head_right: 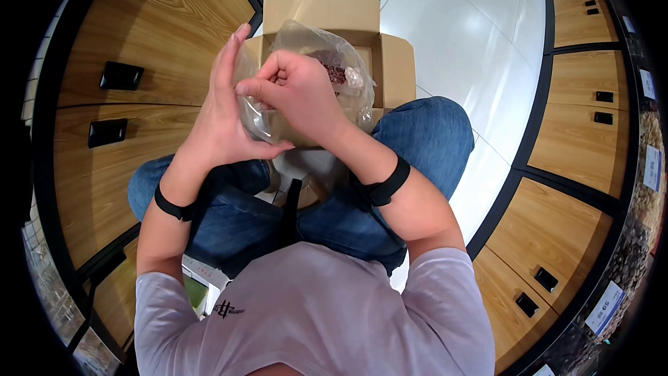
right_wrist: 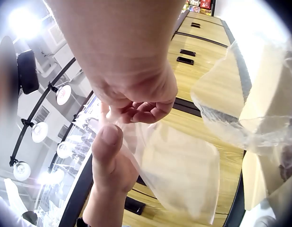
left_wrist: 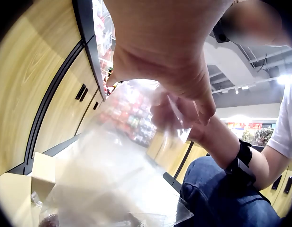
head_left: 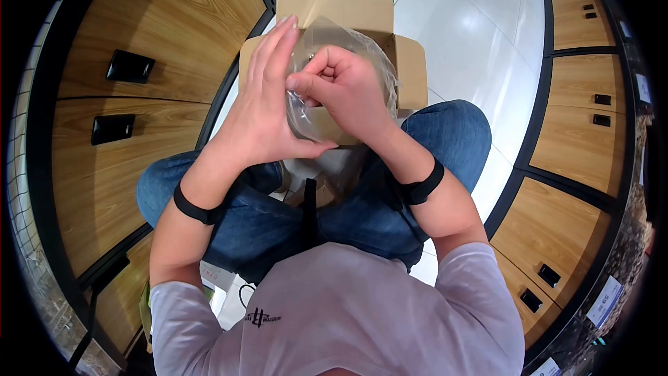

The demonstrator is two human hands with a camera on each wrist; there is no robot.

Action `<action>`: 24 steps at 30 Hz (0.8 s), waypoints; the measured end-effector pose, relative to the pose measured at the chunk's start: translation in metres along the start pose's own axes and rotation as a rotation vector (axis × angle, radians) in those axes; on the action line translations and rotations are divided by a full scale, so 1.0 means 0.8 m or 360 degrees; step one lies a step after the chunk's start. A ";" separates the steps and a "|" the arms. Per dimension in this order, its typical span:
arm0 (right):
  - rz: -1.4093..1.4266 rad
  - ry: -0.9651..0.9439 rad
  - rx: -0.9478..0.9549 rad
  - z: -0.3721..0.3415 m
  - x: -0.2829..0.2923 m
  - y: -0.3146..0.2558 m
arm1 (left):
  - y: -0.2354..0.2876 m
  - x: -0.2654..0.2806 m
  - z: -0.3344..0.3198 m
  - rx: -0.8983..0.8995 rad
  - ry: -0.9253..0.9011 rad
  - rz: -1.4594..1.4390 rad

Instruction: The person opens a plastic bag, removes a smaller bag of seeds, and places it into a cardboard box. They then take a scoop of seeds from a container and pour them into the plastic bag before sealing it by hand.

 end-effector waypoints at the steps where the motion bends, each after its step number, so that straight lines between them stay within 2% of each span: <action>1: 0.0047 -0.0015 0.0021 0.000 -0.002 -0.002 | 0.000 0.001 0.000 0.0006 0.0020 -0.0011; 5: 0.0050 0.0024 -0.0035 -0.001 -0.001 -0.004 | -0.003 0.005 0.001 0.0013 0.0081 -0.0027; 7: 0.0206 0.0076 -0.0058 0.001 0.002 0.000 | -0.002 0.010 0.001 0.0002 0.0108 -0.0091; 11: 0.0120 0.0086 -0.0060 0.005 0.015 -0.003 | -0.004 0.017 -0.002 0.0022 0.0055 -0.0050; 17: -0.0343 -0.0026 -0.0148 0.005 0.028 -0.009 | -0.005 0.015 -0.002 0.0028 -0.0045 -0.0112; 19: -0.0845 0.0023 0.0084 0.005 0.031 -0.024 | -0.002 0.010 -0.002 0.0020 -0.0088 -0.0099; 20: -0.0843 0.0009 0.0081 0.003 0.029 -0.028 | -0.002 0.010 -0.002 0.0032 -0.0080 -0.0097; 22: -0.1423 -0.0016 0.0272 0.001 0.024 -0.044 | -0.002 0.009 -0.002 0.0021 -0.0052 -0.0109; 23: -0.1418 -0.0035 0.0273 0.000 0.024 -0.042 | -0.002 0.010 -0.001 0.0037 -0.0041 -0.0104; 24: -0.1505 -0.0079 0.0441 0.000 0.020 -0.046 | -0.003 0.009 0.001 0.0059 -0.0056 -0.0103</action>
Point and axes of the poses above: each hand's wrist, its own z-axis towards the middle knuckle, its own x-axis out of the back of the hand, y = z × x, the point moved 6 cm from there along z, towards the middle knuckle, and after that the axes turned 7 degrees about x, right-handed, at the moved point
